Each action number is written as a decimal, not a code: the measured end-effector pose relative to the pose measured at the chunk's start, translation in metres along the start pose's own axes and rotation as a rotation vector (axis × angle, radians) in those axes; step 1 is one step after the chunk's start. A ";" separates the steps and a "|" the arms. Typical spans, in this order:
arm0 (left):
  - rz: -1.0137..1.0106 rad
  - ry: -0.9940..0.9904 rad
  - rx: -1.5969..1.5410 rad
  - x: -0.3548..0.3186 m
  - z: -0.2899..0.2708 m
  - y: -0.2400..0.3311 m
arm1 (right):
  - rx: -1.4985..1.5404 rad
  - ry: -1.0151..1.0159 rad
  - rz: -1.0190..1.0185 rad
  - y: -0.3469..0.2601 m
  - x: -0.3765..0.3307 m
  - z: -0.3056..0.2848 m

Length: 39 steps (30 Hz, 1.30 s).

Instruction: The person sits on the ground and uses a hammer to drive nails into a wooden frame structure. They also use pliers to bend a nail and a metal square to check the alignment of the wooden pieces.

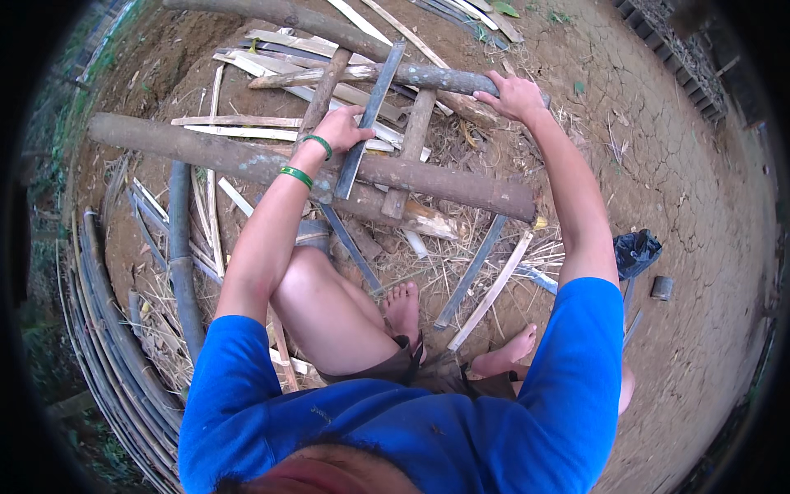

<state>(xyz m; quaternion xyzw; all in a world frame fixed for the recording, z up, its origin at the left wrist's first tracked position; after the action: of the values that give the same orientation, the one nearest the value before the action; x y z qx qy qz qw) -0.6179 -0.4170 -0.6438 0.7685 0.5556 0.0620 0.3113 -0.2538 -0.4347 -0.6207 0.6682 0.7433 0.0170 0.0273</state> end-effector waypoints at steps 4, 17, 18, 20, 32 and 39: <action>0.115 0.096 0.044 0.000 0.001 0.009 | 0.009 -0.009 -0.003 0.002 0.001 0.000; 0.088 -0.151 -0.015 0.011 0.000 0.002 | -0.004 -0.019 0.022 0.006 0.002 0.006; 0.063 -0.174 -0.019 0.010 -0.001 0.002 | -0.004 -0.026 0.028 0.005 0.002 0.004; 0.051 -0.180 -0.024 0.007 -0.003 0.003 | -0.006 -0.039 0.039 0.001 0.002 0.001; 0.016 -0.190 0.092 0.007 -0.008 0.005 | -0.179 0.232 -0.054 0.000 -0.012 0.003; -0.048 -0.260 0.124 0.009 -0.007 0.013 | 0.104 0.428 0.020 0.015 -0.064 -0.034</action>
<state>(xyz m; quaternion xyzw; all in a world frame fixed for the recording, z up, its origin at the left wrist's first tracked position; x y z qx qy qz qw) -0.6068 -0.4088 -0.6335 0.7743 0.5314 -0.0800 0.3341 -0.2341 -0.4965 -0.5845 0.6573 0.7253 0.1202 -0.1657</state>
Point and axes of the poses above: each hand's wrist, its own x-axis towards the middle knuckle, its own z-axis out of the palm, y = z × x, the point moved 4 cm from there along x, towards the middle knuckle, and after that the axes turned 2 degrees about -x, right-handed, at the moved point
